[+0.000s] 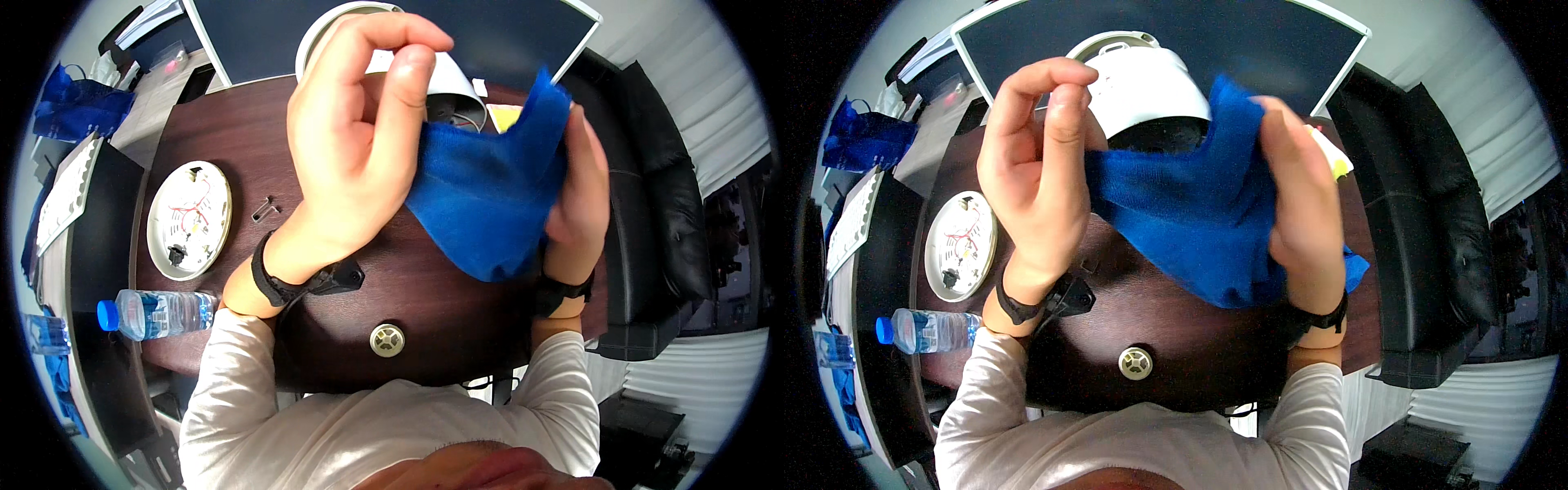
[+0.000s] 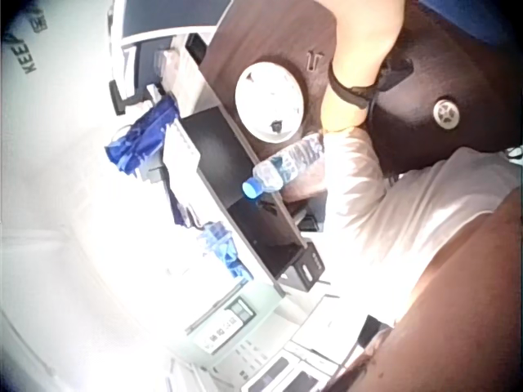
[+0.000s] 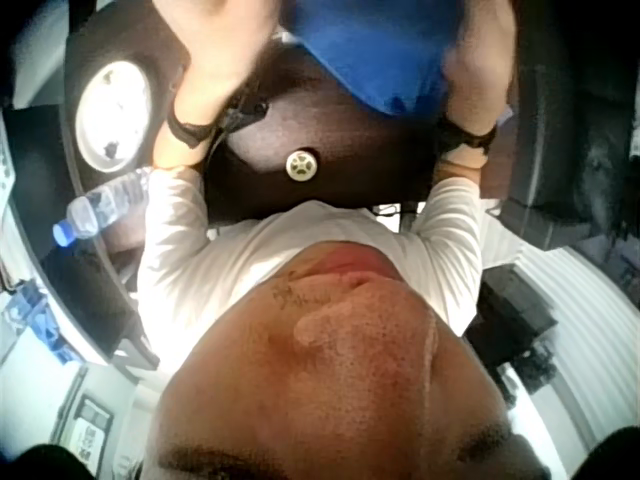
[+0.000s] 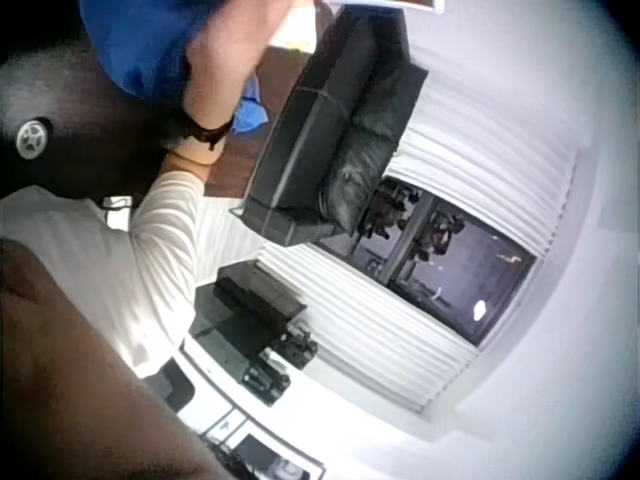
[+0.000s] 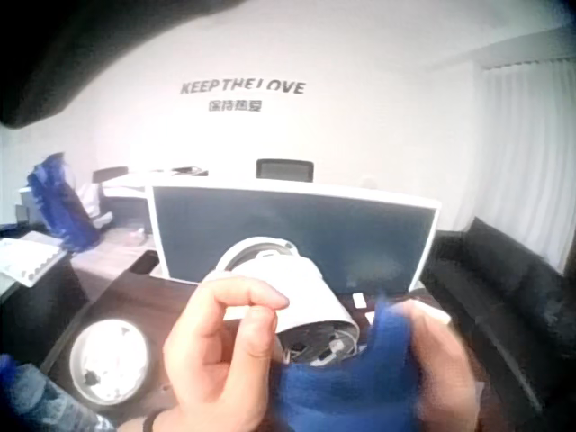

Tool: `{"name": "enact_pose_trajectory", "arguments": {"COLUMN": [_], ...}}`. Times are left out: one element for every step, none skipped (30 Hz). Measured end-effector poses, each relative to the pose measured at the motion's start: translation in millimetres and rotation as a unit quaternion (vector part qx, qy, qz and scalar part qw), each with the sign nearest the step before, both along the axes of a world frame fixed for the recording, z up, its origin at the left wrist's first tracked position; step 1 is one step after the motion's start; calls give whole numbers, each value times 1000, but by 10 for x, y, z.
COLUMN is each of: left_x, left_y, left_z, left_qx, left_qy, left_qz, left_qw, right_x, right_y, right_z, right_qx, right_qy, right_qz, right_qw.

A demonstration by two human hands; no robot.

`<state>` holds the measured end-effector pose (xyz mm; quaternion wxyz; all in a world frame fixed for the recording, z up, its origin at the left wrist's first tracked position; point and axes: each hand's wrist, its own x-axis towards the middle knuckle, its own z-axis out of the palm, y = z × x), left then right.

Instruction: The person works on a disassembled white cylindrical appliance on a table, using a screwdriver to tighten screws inside the housing. They wipe small metal parts with a blue cloth and place them on a plate before reinserting them into the device.

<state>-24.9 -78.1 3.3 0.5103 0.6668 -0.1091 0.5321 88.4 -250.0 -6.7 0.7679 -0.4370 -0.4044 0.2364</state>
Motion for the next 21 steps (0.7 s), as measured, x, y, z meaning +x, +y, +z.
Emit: {"name": "enact_pose_trajectory", "arguments": {"left_x": [-7,-23,-7,-25,-24,-24,-16,-4,8,26,45,62,68,76,80,86,90,92,93,91,87], "left_y": [-7,-18,-19,-38,-48,-59,-60,-61,-60,-60,-64,-63,-68,-60,-51,-42,-35,-29,-23,-21,-20], "left_z": [-1,-9,-11,-24,-34,-44,-50,-56,-62,-68,-76,-84,-94,-102,-107,-110,-114,-114,-113,-110,-105], "left_qx": [0,0,19,17,20,26,24,24,14,14,5,0,-14,-27,-30,-32,-42,-51,-63,-73,-86], "left_qy": [17,33,30,57,61,61,58,50,41,39,34,39,47,48,55,61,56,51,44,50,54], "left_qz": [17,33,36,12,14,13,11,6,2,-4,-10,-14,-29,-35,-41,-47,-49,-51,-56,-66,-79], "left_qw": [1000,999,999,998,998,998,998,998,999,999,999,999,998,998,997,996,996,996,996,994,992], "right_x": [-19,-59,-102,-151,-201,-250,-293,-306,-316,-322,-324,-318,-309,-299,-292,-282,-270,-259,-244,-225,-208], "right_y": [63,106,153,145,137,124,113,111,107,103,99,106,107,123,131,128,120,113,111,113,118], "right_z": [-35,-60,-80,-66,-50,-28,-6,21,43,56,62,54,46,25,8,-1,-2,4,16,33,53], "right_qx": [-16,-35,-52,-99,-136,-148,-160,-164,-165,-169,-169,-162,-155,-141,-128,-134,-142,-167,-128,-107,-86], "right_qy": [-76,-151,-233,-298,-331,-320,-258,-235,-169,-187,-192,-196,-200,-204,-208,-183,-159,-119,-90,-47,-3], "right_qz": [21,22,21,-2,-12,-28,-44,-51,-50,-66,-67,-74,-80,-92,-103,-112,-120,-133,-110,-93,-76], "right_qw": [997,988,971,950,934,935,952,957,970,965,965,964,964,964,964,967,970,970,981,989,993]}}
